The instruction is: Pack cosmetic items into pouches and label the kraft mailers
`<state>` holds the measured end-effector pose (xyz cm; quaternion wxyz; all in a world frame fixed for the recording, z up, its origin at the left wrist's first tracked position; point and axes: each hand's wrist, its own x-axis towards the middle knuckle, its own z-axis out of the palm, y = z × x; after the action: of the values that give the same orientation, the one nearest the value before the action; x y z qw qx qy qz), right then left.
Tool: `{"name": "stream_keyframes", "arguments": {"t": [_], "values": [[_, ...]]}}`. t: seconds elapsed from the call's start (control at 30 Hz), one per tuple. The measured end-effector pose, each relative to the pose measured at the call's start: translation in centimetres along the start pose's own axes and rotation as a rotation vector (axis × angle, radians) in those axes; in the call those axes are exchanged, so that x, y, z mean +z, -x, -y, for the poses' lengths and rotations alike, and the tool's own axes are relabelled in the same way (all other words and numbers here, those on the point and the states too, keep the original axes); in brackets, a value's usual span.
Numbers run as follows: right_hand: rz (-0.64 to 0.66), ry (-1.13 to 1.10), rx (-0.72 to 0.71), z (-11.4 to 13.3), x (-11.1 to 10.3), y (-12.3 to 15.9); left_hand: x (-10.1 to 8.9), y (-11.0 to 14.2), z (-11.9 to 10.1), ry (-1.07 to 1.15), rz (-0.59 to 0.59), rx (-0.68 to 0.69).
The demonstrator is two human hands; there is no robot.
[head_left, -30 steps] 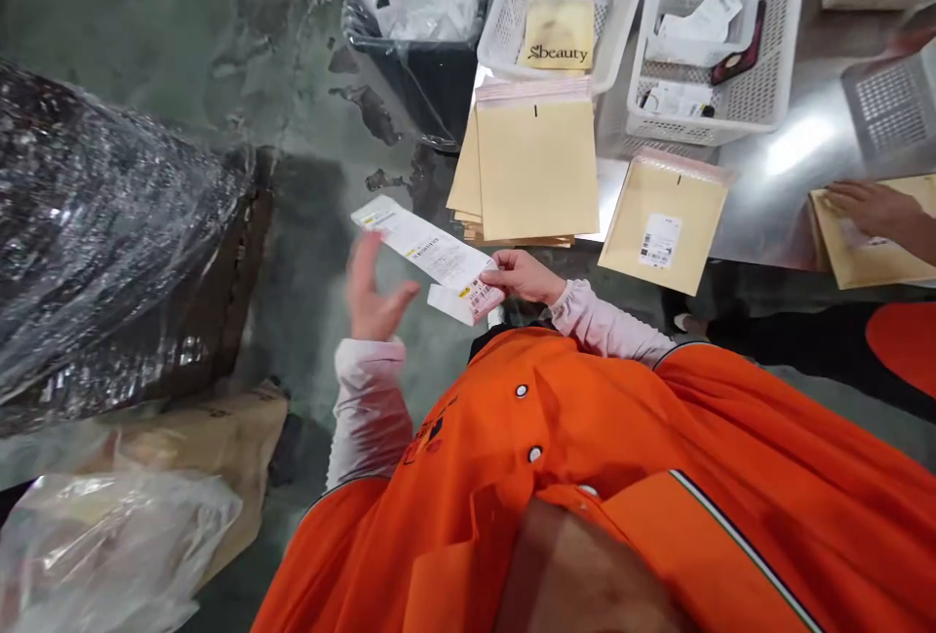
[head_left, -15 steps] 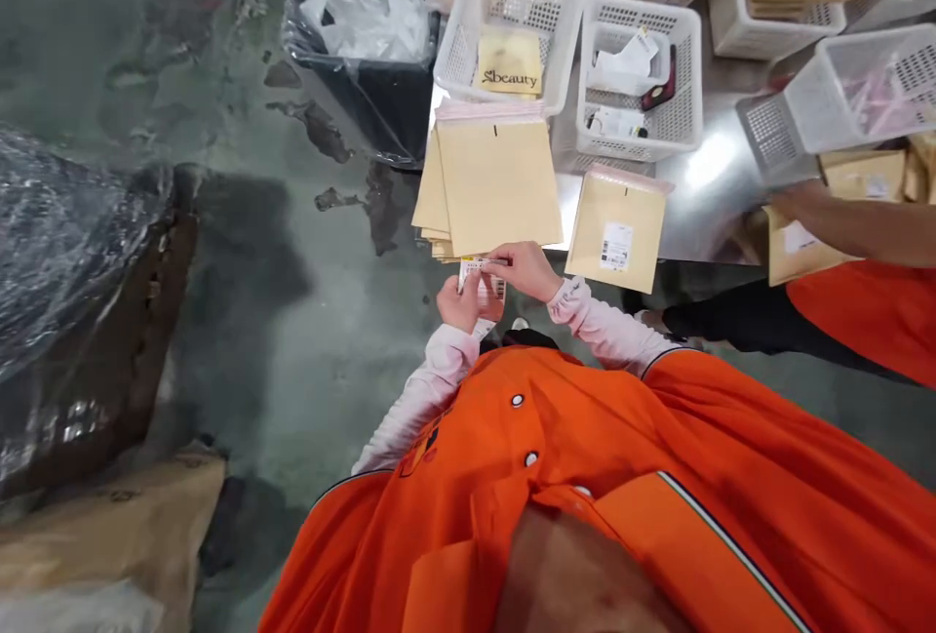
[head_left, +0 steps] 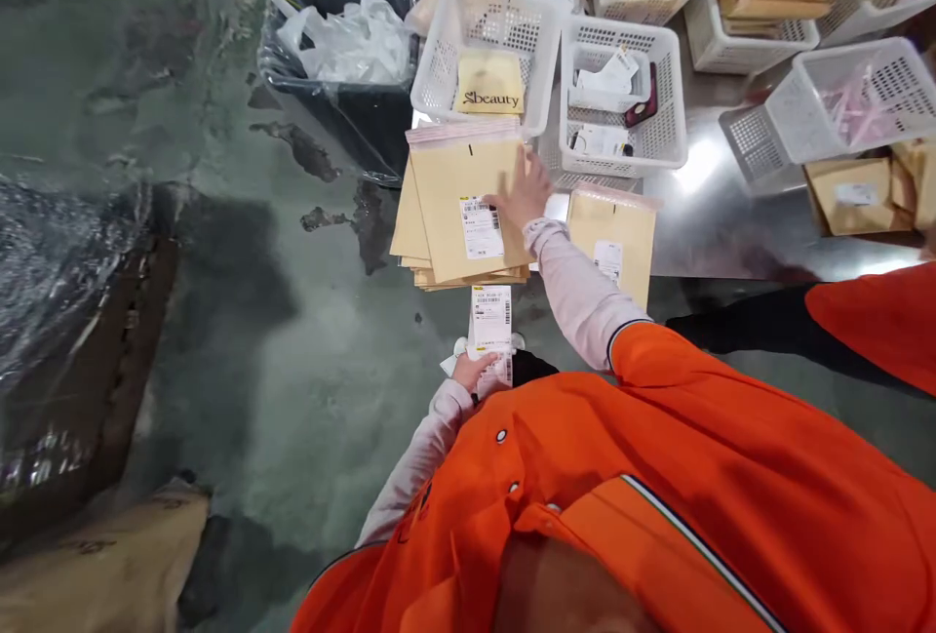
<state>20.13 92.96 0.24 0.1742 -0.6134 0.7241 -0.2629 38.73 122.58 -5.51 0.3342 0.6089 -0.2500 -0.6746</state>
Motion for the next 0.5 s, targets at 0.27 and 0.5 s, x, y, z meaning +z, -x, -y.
{"name": "stream_keyframes", "arguments": {"t": [0.27,0.5], "values": [[-0.120,-0.294,0.161,-2.5,-1.9,2.7,-1.7,0.1,-4.6,-0.145,-0.085,0.057],[-0.150,-0.340,0.515,-17.0,-13.0,12.3,-1.5,-0.3,-7.1,-0.129,-0.038,0.175]]}}
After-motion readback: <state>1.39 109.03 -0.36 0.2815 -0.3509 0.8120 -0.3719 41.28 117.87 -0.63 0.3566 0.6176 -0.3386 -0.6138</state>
